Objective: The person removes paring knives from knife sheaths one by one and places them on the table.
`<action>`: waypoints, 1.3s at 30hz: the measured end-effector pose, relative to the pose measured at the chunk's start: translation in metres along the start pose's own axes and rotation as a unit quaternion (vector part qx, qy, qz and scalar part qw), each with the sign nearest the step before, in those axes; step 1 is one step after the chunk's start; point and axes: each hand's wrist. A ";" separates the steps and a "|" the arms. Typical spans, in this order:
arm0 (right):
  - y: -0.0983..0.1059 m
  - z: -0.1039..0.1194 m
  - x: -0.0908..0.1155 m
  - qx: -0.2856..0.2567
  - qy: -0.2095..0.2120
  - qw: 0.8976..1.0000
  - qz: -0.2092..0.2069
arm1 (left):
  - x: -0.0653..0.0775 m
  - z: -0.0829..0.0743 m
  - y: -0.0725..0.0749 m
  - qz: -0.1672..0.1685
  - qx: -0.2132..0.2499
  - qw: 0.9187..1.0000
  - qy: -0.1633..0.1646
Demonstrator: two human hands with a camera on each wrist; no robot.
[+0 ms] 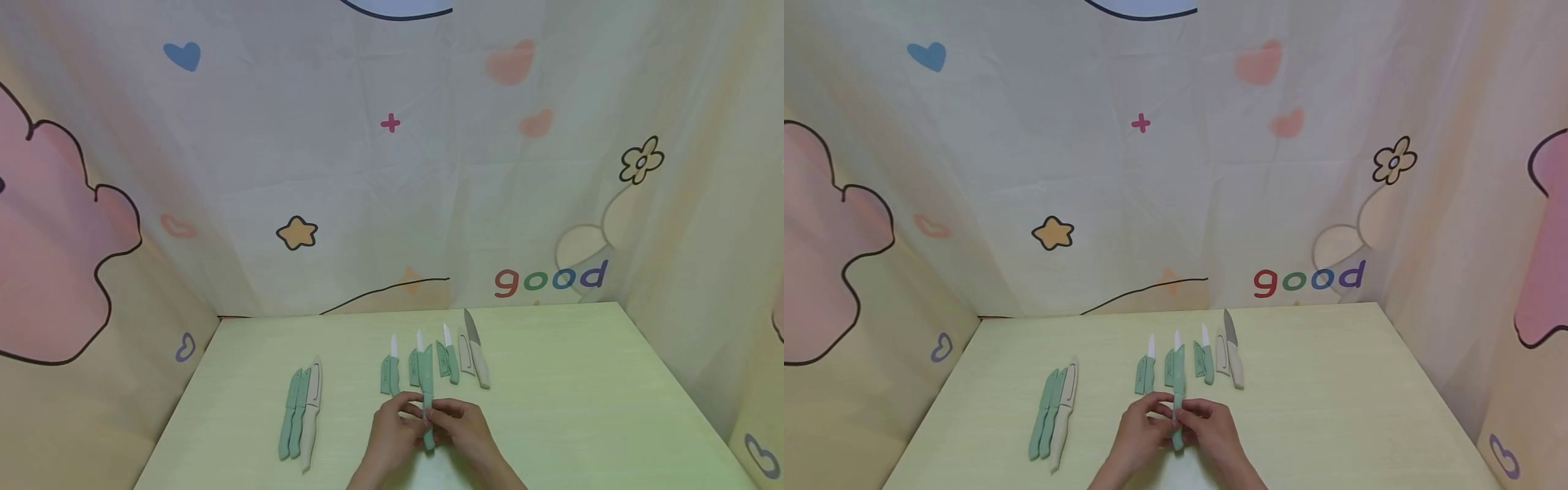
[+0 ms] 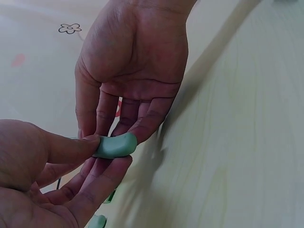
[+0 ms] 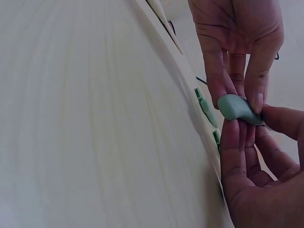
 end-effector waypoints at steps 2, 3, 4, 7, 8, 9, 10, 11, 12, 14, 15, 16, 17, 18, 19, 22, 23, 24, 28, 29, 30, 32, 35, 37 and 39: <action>0.000 0.001 0.001 0.005 -0.002 1.000 -0.004 | 0.000 -0.001 -0.001 -0.001 -0.005 1.000 0.001; 0.000 0.001 0.001 0.008 -0.002 1.000 -0.007 | 0.000 0.000 -0.002 -0.001 -0.008 1.000 0.002; 0.000 0.001 0.001 0.010 -0.003 1.000 -0.008 | -0.001 0.000 -0.002 -0.001 -0.008 1.000 0.002; 0.000 0.011 0.007 0.017 -0.004 1.000 -0.004 | -0.002 0.001 -0.004 -0.002 -0.011 1.000 0.001; -0.001 0.015 0.009 0.020 -0.004 1.000 -0.005 | -0.002 0.002 -0.004 -0.002 -0.012 1.000 0.000; -0.001 0.016 0.010 0.023 -0.004 1.000 -0.003 | -0.002 0.003 -0.005 -0.002 -0.011 1.000 -0.001; -0.001 0.018 0.011 0.024 -0.005 1.000 -0.003 | -0.003 0.003 -0.005 -0.002 -0.009 1.000 -0.002; -0.001 0.018 0.011 0.026 -0.004 1.000 -0.003 | -0.003 0.003 -0.005 -0.002 -0.009 1.000 -0.001; -0.001 0.018 0.011 0.029 -0.003 1.000 -0.005 | -0.003 0.003 -0.006 -0.002 -0.007 1.000 0.000; 0.001 0.008 0.005 0.030 -0.002 1.000 -0.008 | -0.002 0.003 -0.006 -0.002 -0.001 1.000 0.001; 0.001 0.004 0.002 0.030 -0.001 1.000 -0.009 | -0.002 0.002 -0.006 -0.002 0.001 1.000 0.003; 0.001 0.002 0.001 0.029 0.000 1.000 -0.011 | -0.002 0.002 -0.006 -0.001 0.002 1.000 0.004; 0.001 0.001 0.001 0.030 0.000 0.999 -0.013 | -0.002 0.002 -0.006 -0.001 0.001 1.000 0.005; 0.001 0.000 0.000 0.031 -0.001 0.999 -0.015 | -0.002 0.002 -0.006 -0.001 0.002 1.000 0.006; 0.001 0.000 0.000 0.031 -0.001 0.999 -0.017 | -0.002 0.002 -0.006 0.000 0.002 1.000 0.006; 0.001 0.000 -0.001 0.030 -0.002 0.999 -0.019 | -0.002 0.002 -0.006 0.000 -0.002 1.000 0.004; 0.002 0.000 -0.001 0.030 -0.003 0.999 -0.018 | -0.002 0.003 -0.006 -0.001 -0.004 1.000 0.003; 0.002 -0.001 -0.001 0.029 -0.004 0.999 -0.017 | -0.002 0.003 -0.007 -0.001 -0.006 1.000 0.000; 0.004 -0.001 -0.001 0.025 -0.008 1.000 -0.008 | -0.002 0.003 -0.007 -0.002 -0.011 1.000 0.002; 0.004 -0.001 -0.001 0.025 -0.008 1.000 -0.006 | -0.003 0.003 -0.007 -0.002 -0.010 1.000 0.004; 0.004 -0.001 -0.001 0.025 -0.009 1.000 -0.005 | -0.003 0.003 -0.007 -0.001 -0.008 1.000 0.005; 0.004 0.000 -0.001 0.026 -0.009 1.000 -0.003 | -0.003 0.003 -0.008 0.001 0.001 1.000 0.009; 0.004 0.000 -0.001 0.025 -0.009 1.000 -0.005 | -0.003 0.003 -0.008 0.002 0.009 1.000 0.009; 0.004 0.000 -0.001 0.024 -0.011 1.000 -0.007 | -0.003 0.002 -0.008 0.003 0.012 1.000 0.009; 0.004 -0.001 -0.002 0.023 -0.012 1.000 -0.008 | -0.004 0.003 -0.008 0.003 0.013 1.000 0.011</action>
Point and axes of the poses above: each hand's wrist, its own x-axis away from the middle knuckle, its own y-axis out of the back of the hand, z = x × y, and after that the axes turned 2 degrees about x, right-handed
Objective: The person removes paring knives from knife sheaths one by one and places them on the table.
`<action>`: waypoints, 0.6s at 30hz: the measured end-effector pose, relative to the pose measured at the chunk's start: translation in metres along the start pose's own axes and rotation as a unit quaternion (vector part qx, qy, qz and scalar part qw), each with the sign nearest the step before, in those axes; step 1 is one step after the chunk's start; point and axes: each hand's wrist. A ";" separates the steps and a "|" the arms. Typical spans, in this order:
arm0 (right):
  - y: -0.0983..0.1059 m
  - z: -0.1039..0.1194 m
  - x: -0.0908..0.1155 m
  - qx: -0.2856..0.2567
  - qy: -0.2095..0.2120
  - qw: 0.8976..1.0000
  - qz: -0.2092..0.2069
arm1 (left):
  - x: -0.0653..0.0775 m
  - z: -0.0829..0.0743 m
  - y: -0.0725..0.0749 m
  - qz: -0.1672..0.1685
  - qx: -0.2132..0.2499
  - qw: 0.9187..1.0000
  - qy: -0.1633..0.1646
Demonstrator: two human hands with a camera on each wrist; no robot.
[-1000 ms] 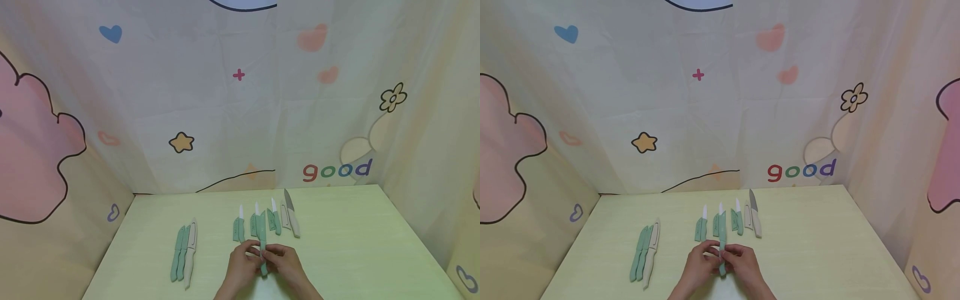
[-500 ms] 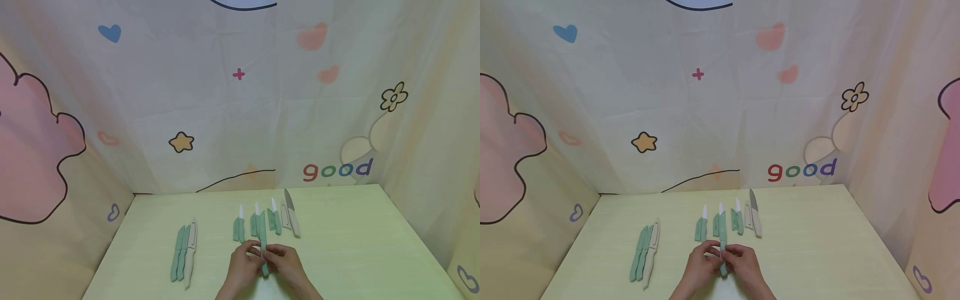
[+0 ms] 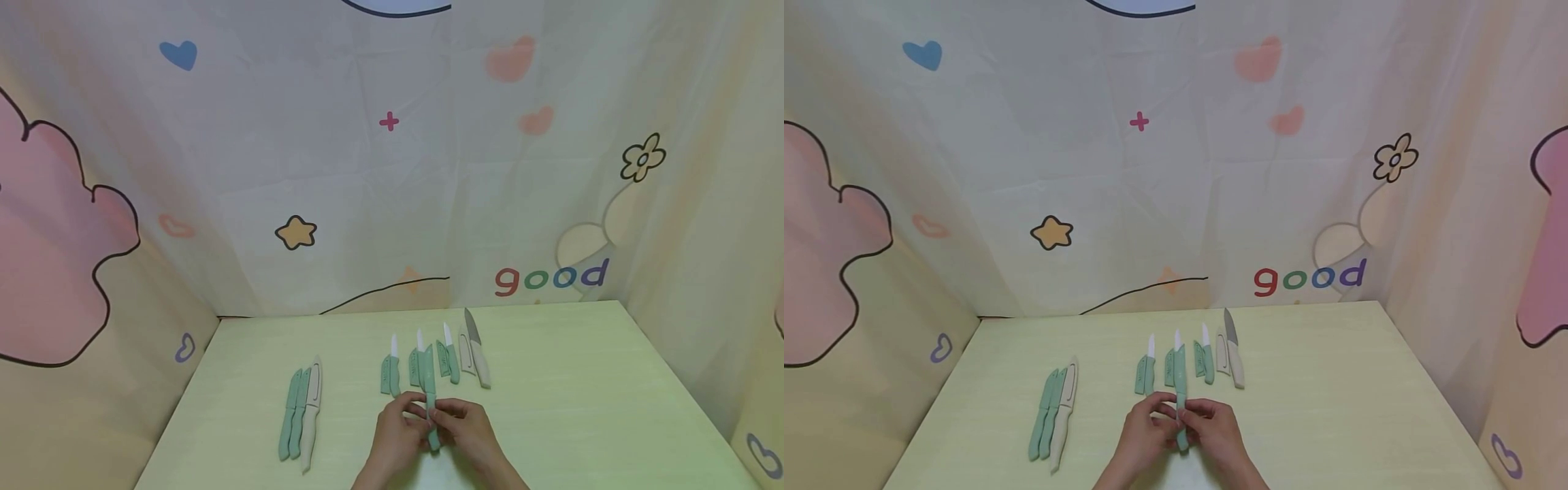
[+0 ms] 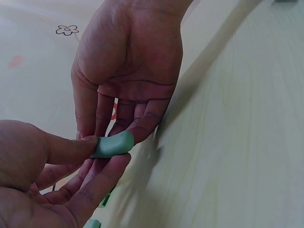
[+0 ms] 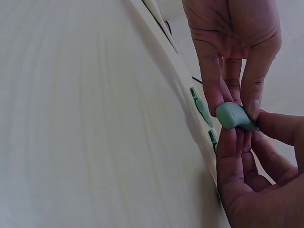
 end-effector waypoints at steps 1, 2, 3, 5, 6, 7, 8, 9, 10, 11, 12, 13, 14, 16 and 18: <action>0.000 0.000 0.000 0.000 -0.001 1.000 0.000 | 0.000 0.000 0.000 0.001 0.001 1.000 0.000; 0.000 0.000 0.000 0.000 0.000 1.000 0.000 | 0.000 0.000 0.000 0.002 0.002 1.000 0.000; 0.000 0.000 0.000 0.000 -0.001 1.000 0.001 | 0.000 0.000 0.000 0.002 0.003 1.000 0.001; 0.000 0.004 0.002 -0.001 0.000 1.000 0.005 | 0.001 0.000 0.000 0.004 0.005 1.000 0.001; 0.000 0.007 0.004 -0.002 0.001 1.000 0.007 | 0.001 0.000 0.000 0.005 0.005 1.000 0.001; 0.001 0.011 0.007 -0.004 0.003 1.000 0.010 | 0.002 -0.001 0.000 0.007 0.005 1.000 0.001; 0.001 0.015 0.010 -0.005 0.005 1.000 0.014 | 0.002 -0.001 0.001 0.008 0.005 1.000 0.002; 0.001 0.019 0.013 -0.006 0.007 1.000 0.017 | 0.002 -0.001 0.001 0.010 0.005 1.000 0.002; 0.001 0.023 0.016 -0.005 0.009 1.000 0.020 | 0.002 -0.002 0.001 0.013 0.006 1.000 0.003; 0.001 0.026 0.018 -0.005 0.010 1.000 0.022 | 0.002 -0.002 0.001 0.015 0.008 1.000 0.003; 0.001 0.028 0.020 -0.004 0.012 1.000 0.025 | 0.002 -0.002 0.002 0.018 0.009 1.000 0.003; 0.002 0.028 0.020 -0.003 0.013 1.000 0.026 | 0.002 -0.002 0.002 0.021 0.013 1.000 0.004; 0.002 0.026 0.019 -0.002 0.013 1.000 0.027 | 0.002 -0.002 0.003 0.024 0.015 1.000 0.004; 0.003 0.020 0.015 -0.003 0.011 1.000 0.027 | 0.002 -0.002 0.004 0.030 0.020 0.999 0.003; 0.003 0.012 0.011 -0.002 0.012 1.000 0.027 | 0.002 -0.002 0.006 0.034 0.020 0.999 -0.001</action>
Point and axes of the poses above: each hand's wrist, its own x-axis away from the middle knuckle, its own y-axis out of the back of the hand, z = x × y, and after that the axes turned 2 degrees about x, right-handed
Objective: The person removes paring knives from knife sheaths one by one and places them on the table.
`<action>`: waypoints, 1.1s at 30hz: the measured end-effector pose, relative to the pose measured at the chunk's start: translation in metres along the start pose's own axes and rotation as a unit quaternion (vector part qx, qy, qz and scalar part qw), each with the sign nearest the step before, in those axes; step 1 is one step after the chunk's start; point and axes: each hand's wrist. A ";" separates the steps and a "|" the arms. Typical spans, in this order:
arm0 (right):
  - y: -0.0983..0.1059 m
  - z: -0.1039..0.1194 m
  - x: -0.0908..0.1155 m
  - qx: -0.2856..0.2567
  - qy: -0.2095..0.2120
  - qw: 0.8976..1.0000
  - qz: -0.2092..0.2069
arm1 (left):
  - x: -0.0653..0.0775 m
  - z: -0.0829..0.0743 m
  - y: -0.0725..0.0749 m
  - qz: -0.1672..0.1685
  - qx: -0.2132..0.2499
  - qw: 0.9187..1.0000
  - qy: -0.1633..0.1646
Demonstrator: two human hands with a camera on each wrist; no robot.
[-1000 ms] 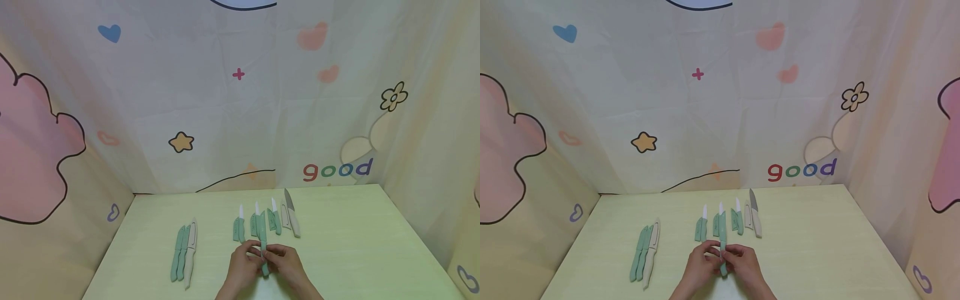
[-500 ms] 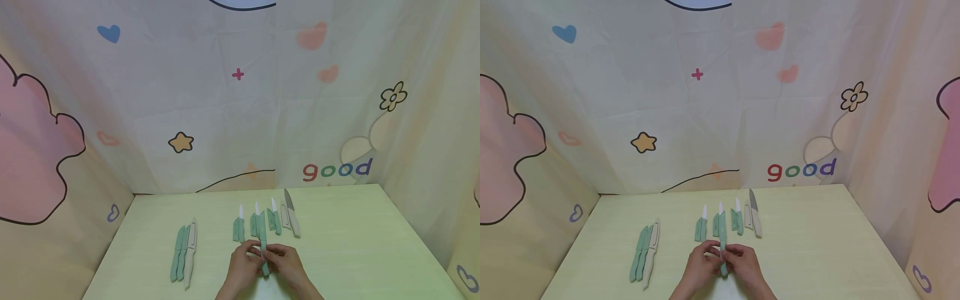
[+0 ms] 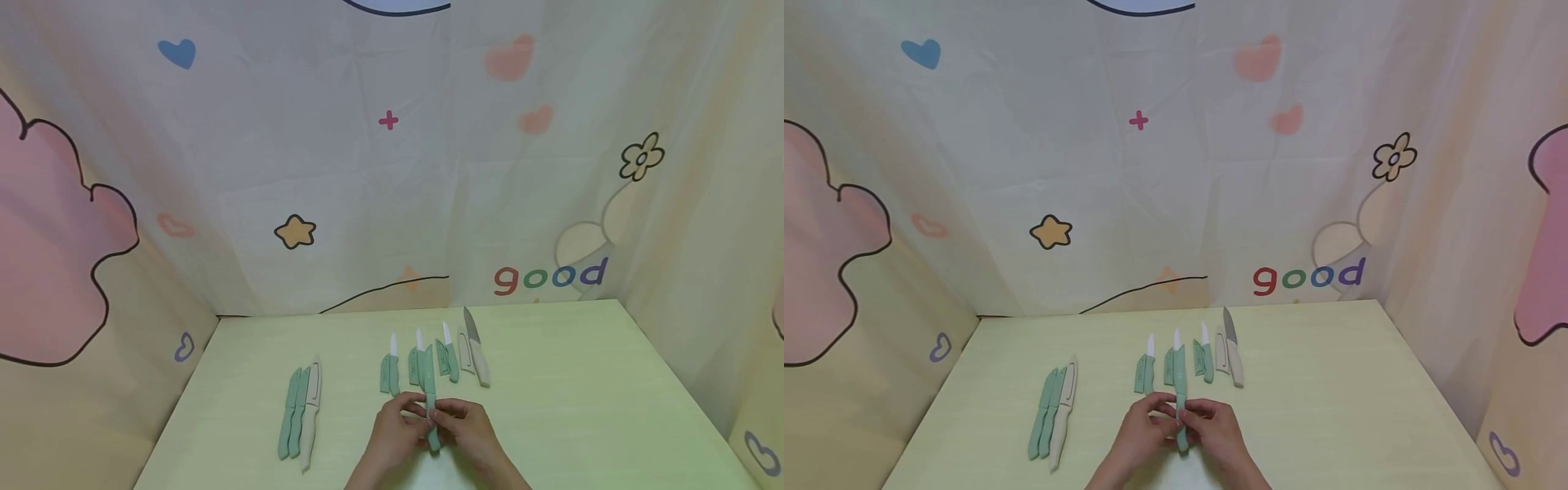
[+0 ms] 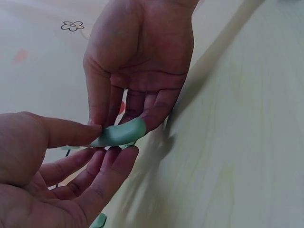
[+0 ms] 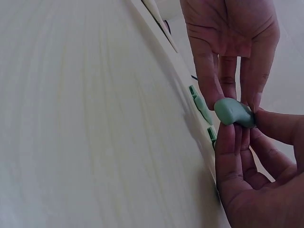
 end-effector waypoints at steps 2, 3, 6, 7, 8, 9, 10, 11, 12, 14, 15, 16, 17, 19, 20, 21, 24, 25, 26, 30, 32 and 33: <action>0.001 -0.007 -0.003 0.002 0.002 1.000 -0.003 | 0.000 -0.001 0.002 0.000 -0.002 1.000 -0.004; 0.001 -0.010 -0.004 0.003 0.004 1.000 -0.003 | 0.000 -0.002 0.003 -0.001 -0.003 1.000 -0.006; 0.002 -0.013 -0.006 0.005 0.005 1.000 -0.005 | -0.003 -0.005 0.005 -0.008 -0.009 1.000 -0.006; 0.002 -0.013 -0.006 0.004 0.004 1.000 -0.005 | -0.004 -0.006 0.005 -0.010 -0.013 1.000 -0.006; 0.002 -0.013 -0.006 0.003 0.002 1.000 -0.005 | -0.005 -0.007 0.005 -0.012 -0.016 1.000 -0.007; 0.002 -0.013 -0.006 0.002 0.001 1.000 -0.004 | -0.007 -0.007 0.006 -0.014 -0.018 1.000 -0.008; 0.002 -0.014 -0.006 0.002 0.000 1.000 -0.003 | -0.008 -0.007 0.005 -0.016 -0.021 1.000 -0.008; 0.003 -0.013 -0.006 0.003 -0.001 1.000 -0.002 | -0.010 -0.008 0.005 -0.018 -0.022 1.000 -0.009; 0.003 -0.013 -0.005 0.003 -0.001 1.000 -0.001 | -0.011 -0.008 0.005 -0.020 -0.021 1.000 -0.010; 0.001 -0.003 0.001 0.003 -0.001 1.000 0.003 | -0.015 -0.007 0.005 -0.027 -0.018 0.999 -0.012; 0.000 0.002 0.005 0.004 0.000 1.000 0.005 | -0.017 -0.007 0.005 -0.029 -0.016 0.999 -0.013; 0.000 0.007 0.008 0.004 0.000 1.000 0.006 | -0.019 -0.008 0.005 -0.032 -0.014 0.999 -0.012; -0.001 0.012 0.011 0.004 -0.001 1.000 0.008 | -0.020 -0.008 0.005 -0.034 -0.010 0.999 -0.013; -0.002 0.017 0.015 0.003 -0.001 1.000 0.012 | -0.024 -0.009 0.005 -0.038 -0.002 0.999 -0.012; -0.001 0.014 0.013 0.003 -0.002 1.000 0.012 | -0.026 -0.010 0.006 -0.039 0.000 0.999 -0.014; -0.001 0.010 0.011 0.003 -0.004 1.000 0.012 | -0.028 -0.011 0.006 -0.041 0.004 0.999 -0.015; 0.001 -0.003 0.004 0.002 -0.008 1.000 0.012 | -0.034 -0.013 0.007 -0.045 0.023 0.999 -0.014; 0.001 -0.006 0.002 0.003 -0.009 1.000 0.011 | -0.035 -0.013 0.007 -0.046 0.027 0.998 -0.014; 0.001 -0.009 0.001 0.003 -0.010 1.000 0.010 | -0.037 -0.014 0.006 -0.046 0.030 0.998 -0.015; 0.001 -0.013 0.000 0.007 -0.016 1.000 0.006 | -0.041 -0.016 0.006 -0.045 0.044 0.998 -0.011; 0.001 -0.013 0.001 0.004 -0.018 1.000 0.006 | -0.042 -0.017 0.006 -0.044 0.047 0.998 -0.012; 0.001 -0.013 0.001 0.003 -0.019 1.000 0.007 | -0.043 -0.017 0.006 -0.044 0.050 0.998 -0.011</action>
Point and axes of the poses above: each hand's wrist, its own x-axis away from the middle knuckle, its own y-axis out of the back of the hand, z = x × y, and after that the axes turned 2 degrees about x, right-handed
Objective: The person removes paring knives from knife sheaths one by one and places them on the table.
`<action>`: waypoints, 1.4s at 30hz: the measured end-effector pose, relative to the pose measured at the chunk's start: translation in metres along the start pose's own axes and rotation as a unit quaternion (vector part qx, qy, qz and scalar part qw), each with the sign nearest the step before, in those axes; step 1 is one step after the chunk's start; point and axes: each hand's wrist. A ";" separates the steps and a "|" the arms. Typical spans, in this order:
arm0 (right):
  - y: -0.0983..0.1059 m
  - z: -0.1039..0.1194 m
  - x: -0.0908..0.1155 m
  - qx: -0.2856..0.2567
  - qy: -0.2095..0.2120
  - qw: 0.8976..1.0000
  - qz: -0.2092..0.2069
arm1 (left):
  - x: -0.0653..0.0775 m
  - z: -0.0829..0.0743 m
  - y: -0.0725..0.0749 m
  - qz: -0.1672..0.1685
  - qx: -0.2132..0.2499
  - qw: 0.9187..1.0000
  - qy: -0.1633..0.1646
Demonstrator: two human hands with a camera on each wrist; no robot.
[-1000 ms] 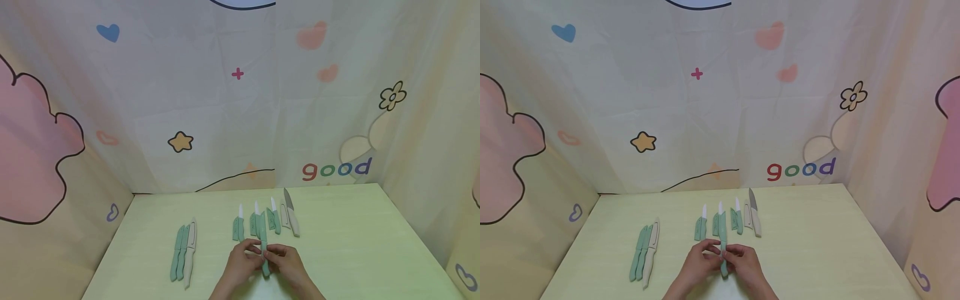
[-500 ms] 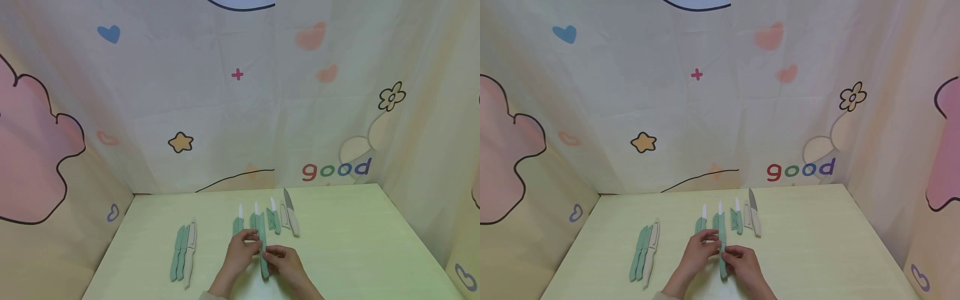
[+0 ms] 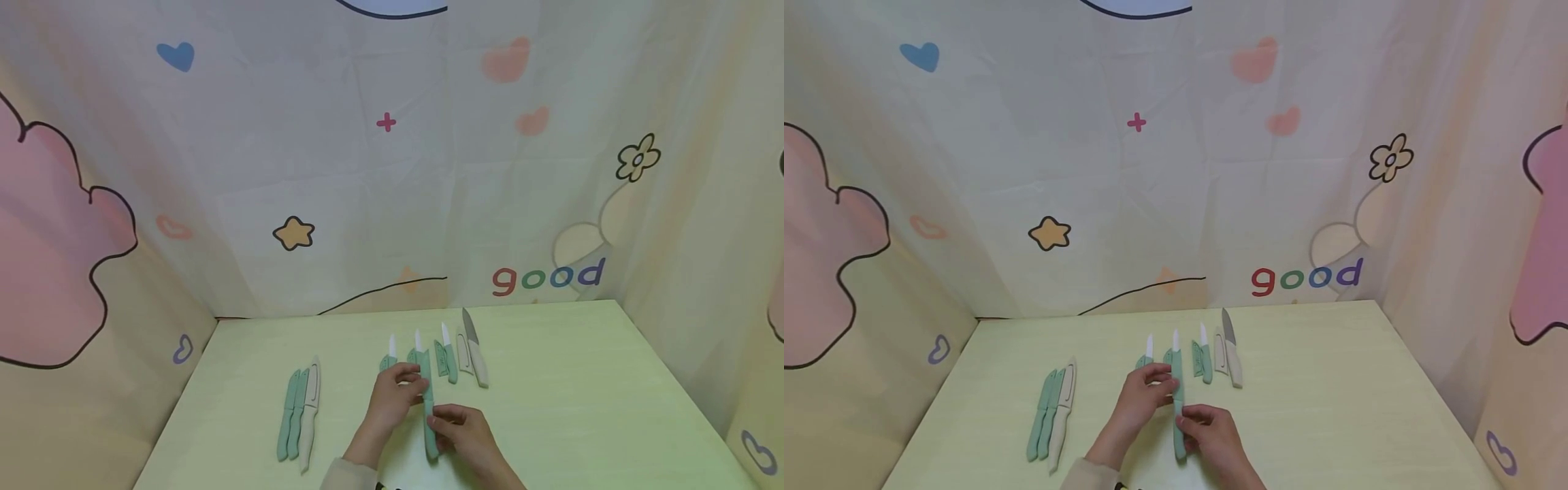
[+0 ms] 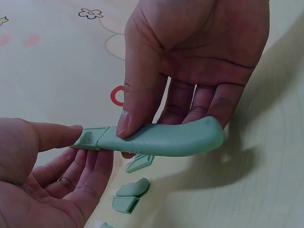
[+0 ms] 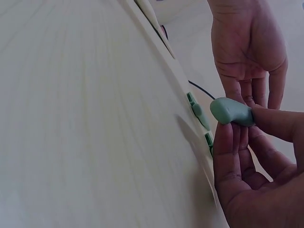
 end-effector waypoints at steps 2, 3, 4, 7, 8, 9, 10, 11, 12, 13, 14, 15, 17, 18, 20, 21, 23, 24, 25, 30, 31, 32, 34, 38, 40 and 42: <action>0.000 0.000 0.000 -0.006 0.000 1.000 0.004 | 0.000 -0.001 0.000 0.001 0.003 1.000 -0.003; 0.000 -0.001 0.001 -0.008 0.001 1.000 0.006 | 0.000 -0.001 0.000 0.001 0.005 1.000 -0.004; 0.000 0.000 0.001 -0.010 0.002 1.000 0.007 | -0.001 -0.001 0.001 0.002 0.005 1.000 -0.005; 0.000 0.001 0.003 -0.014 0.004 1.000 0.014 | 0.000 -0.001 0.001 0.003 0.010 1.000 -0.010; 0.000 0.003 0.004 -0.013 0.005 1.000 0.015 | 0.000 -0.001 0.001 0.003 0.012 1.000 -0.012; 0.000 0.004 0.005 -0.012 0.006 1.000 0.018 | -0.001 -0.002 0.001 0.003 0.015 1.000 -0.011; -0.001 0.007 0.006 -0.012 0.006 1.000 0.018 | 0.000 -0.002 0.001 0.002 0.018 1.000 -0.012; -0.001 0.008 0.007 -0.012 0.007 1.000 0.020 | -0.001 -0.002 0.001 0.001 0.020 1.000 -0.012; -0.001 0.010 0.008 -0.012 0.007 1.000 0.021 | -0.001 -0.002 0.000 0.001 0.022 1.000 -0.012; -0.001 0.010 0.008 -0.013 0.007 1.000 0.023 | -0.001 -0.002 0.000 0.000 0.024 1.000 -0.011; -0.001 0.011 0.008 -0.014 0.007 1.000 0.024 | -0.001 -0.002 0.000 -0.001 0.025 1.000 -0.014; -0.001 0.010 0.008 -0.015 0.007 1.000 0.025 | -0.001 -0.002 0.000 -0.002 0.025 1.000 -0.012; -0.001 0.007 0.007 -0.017 0.006 1.000 0.025 | -0.001 -0.002 0.000 -0.005 0.023 1.000 -0.013; -0.002 0.005 0.006 -0.019 0.006 0.999 0.026 | -0.001 -0.002 0.000 -0.006 0.022 1.000 -0.013; -0.002 0.002 0.004 -0.021 0.007 0.999 0.026 | -0.001 -0.002 0.000 -0.007 0.019 1.000 -0.015; -0.002 0.001 0.003 -0.022 0.007 0.999 0.026 | -0.001 -0.002 0.000 -0.007 0.020 1.000 -0.013; -0.002 -0.001 0.003 -0.026 0.009 0.999 0.027 | 0.000 -0.003 0.000 -0.007 0.018 1.000 -0.014; -0.002 -0.001 0.003 -0.027 0.011 0.999 0.029 | 0.001 -0.004 0.000 -0.006 0.019 1.000 -0.015; -0.002 -0.001 0.003 -0.028 0.013 0.999 0.029 | 0.002 -0.006 0.000 -0.005 0.019 1.000 -0.016; -0.002 0.001 0.004 -0.030 0.019 0.999 0.032 | 0.013 -0.025 -0.001 -0.002 0.016 1.000 -0.016; -0.002 0.001 0.005 -0.031 0.019 0.999 0.033 | 0.015 -0.029 -0.001 -0.001 0.015 1.000 -0.015; -0.002 0.002 0.005 -0.031 0.019 0.999 0.033 | 0.017 -0.033 -0.001 -0.001 0.014 1.000 -0.015; -0.002 0.002 0.006 -0.032 0.020 0.999 0.035 | 0.021 -0.039 -0.001 0.000 0.011 1.000 -0.015; -0.002 0.003 0.007 -0.034 0.021 0.998 0.038 | 0.024 -0.044 -0.002 -0.001 0.008 1.000 -0.018; -0.001 0.003 0.007 -0.033 0.022 0.998 0.040 | 0.024 -0.044 -0.002 -0.002 0.008 1.000 -0.019; -0.001 0.003 0.007 -0.034 0.023 0.998 0.042 | 0.024 -0.044 -0.002 -0.003 0.009 1.000 -0.017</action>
Point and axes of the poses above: each hand's wrist, its own x-axis away from the middle knuckle, its own y-axis out of the back of the hand, z = x × y, and after that the axes turned 2 degrees about x, right-handed
